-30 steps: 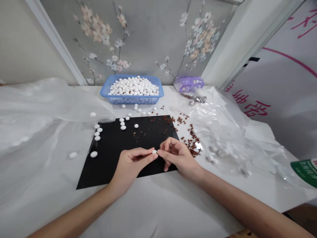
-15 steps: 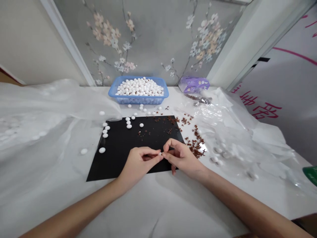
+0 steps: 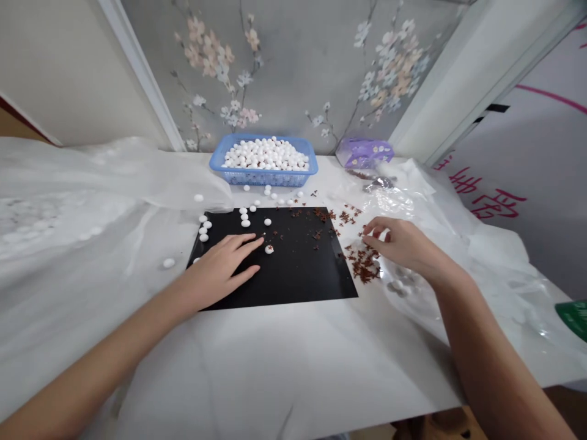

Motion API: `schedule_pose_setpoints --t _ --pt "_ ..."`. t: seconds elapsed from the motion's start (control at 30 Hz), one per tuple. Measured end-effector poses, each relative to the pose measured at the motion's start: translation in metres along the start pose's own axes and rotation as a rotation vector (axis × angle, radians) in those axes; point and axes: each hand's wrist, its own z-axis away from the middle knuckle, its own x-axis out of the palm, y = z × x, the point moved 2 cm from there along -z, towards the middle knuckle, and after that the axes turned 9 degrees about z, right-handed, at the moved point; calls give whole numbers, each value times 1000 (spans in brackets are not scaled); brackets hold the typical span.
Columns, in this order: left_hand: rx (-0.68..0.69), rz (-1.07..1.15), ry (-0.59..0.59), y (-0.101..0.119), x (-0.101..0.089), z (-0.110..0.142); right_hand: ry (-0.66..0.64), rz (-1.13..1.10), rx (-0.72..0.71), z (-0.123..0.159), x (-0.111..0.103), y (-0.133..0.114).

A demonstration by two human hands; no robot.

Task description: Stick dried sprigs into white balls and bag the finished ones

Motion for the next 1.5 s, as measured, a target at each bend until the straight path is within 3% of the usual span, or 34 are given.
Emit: schedule_pose_setpoints --t 0.07,0.2,0.33,0.53,0.7,0.9,1.07,1.2,1.3,1.4,1.5 --pt "-36 -46 0 -8 -10 9 -55 20 -73 2 1 -11" --pt "-208 -182 133 -30 -31 39 -96 80 -175 3 4 -28" --pt "-411 -123 103 -51 -37 71 -83 121 -164 2 7 -29" --pt "-455 -116 158 -43 -31 80 -57 141 -177 1 12 -31" --pt "-334 -82 195 -28 -25 73 127 20 -173 2 11 -34" --pt "-450 100 313 -41 -22 86 237 -62 -180 8 12 -45" --pt "-474 61 356 -41 -27 106 240 -125 -246 14 16 -54" --pt "-435 181 490 -22 -23 95 231 -383 -232 23 23 -68" --pt "-508 530 566 -2 -6 69 59 -710 -157 33 34 -83" --pt "-466 842 397 21 16 39 -157 -985 -102 40 46 -97" --pt "-418 995 247 34 29 20 -268 -1102 -113 43 53 -103"
